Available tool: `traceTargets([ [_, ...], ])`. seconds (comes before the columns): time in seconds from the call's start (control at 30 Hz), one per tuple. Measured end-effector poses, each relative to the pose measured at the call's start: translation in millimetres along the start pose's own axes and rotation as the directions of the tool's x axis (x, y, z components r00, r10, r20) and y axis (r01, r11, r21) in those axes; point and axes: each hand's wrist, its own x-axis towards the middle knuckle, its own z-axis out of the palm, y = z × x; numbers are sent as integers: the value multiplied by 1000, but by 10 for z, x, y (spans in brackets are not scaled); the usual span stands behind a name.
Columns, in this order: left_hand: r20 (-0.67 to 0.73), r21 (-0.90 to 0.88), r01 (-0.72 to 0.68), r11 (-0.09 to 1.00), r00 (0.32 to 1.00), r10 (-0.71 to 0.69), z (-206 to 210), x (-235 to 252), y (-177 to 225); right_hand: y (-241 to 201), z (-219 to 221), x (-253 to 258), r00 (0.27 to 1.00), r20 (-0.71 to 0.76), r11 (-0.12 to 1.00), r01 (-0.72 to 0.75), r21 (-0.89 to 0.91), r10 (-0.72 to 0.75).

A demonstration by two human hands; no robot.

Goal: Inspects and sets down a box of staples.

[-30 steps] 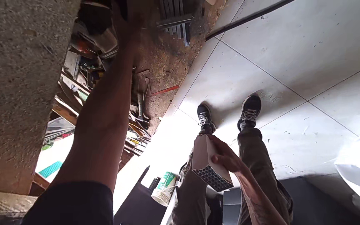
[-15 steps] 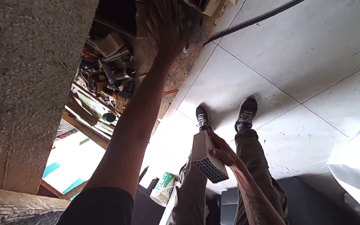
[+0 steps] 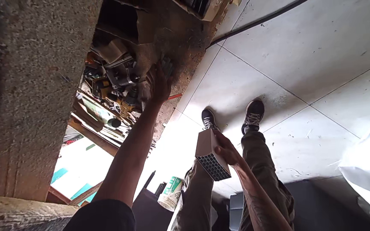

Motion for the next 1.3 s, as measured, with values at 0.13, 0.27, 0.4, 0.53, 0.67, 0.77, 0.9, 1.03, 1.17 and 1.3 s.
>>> traceTargets([
  [0.13, 76, -351, 109, 930, 993, -88, -461, -653, 376, -2, -26, 55, 985, -144, 994, 104, 17, -100],
  [0.27, 328, -842, 257, 474, 942, 73, -969, -1692, 1242, -51, 15, 139, 924, -328, 977, 158, -141, -197],
  [0.4, 481, -692, 577, 434, 817, -318, -974, -1963, 1811, -115, 120, 182, 907, -370, 930, 58, -363, -201],
  [0.53, 447, -756, 614, 228, 738, -505, -736, -1607, 1508, -199, 114, 241, 956, -205, 970, 175, -169, -209],
  [0.67, 375, -913, 402, -78, 745, -552, -777, -1122, 1232, -245, 104, 239, 962, -214, 984, 157, -82, -171],
  [0.77, 269, -962, 183, -205, 776, -570, -816, -410, 1155, -207, 104, 250, 979, -186, 991, 67, -116, -88],
  [0.9, 217, -947, 12, -320, 760, -613, -773, 626, 1250, -206, 117, 222, 988, -150, 992, 28, -119, -46],
  [1.03, 281, -934, 56, -353, 726, -628, -632, 911, 1282, -243, 83, 226, 985, -161, 993, 38, -112, -56],
  [1.17, 272, -958, 113, -262, 643, -716, -606, 907, 1354, -247, 76, 222, 986, -154, 993, 40, -109, -57],
  [1.3, 167, -984, 61, -165, 622, -765, -482, 976, 1365, -229, 81, 235, 990, -132, 993, 43, -107, -57],
])
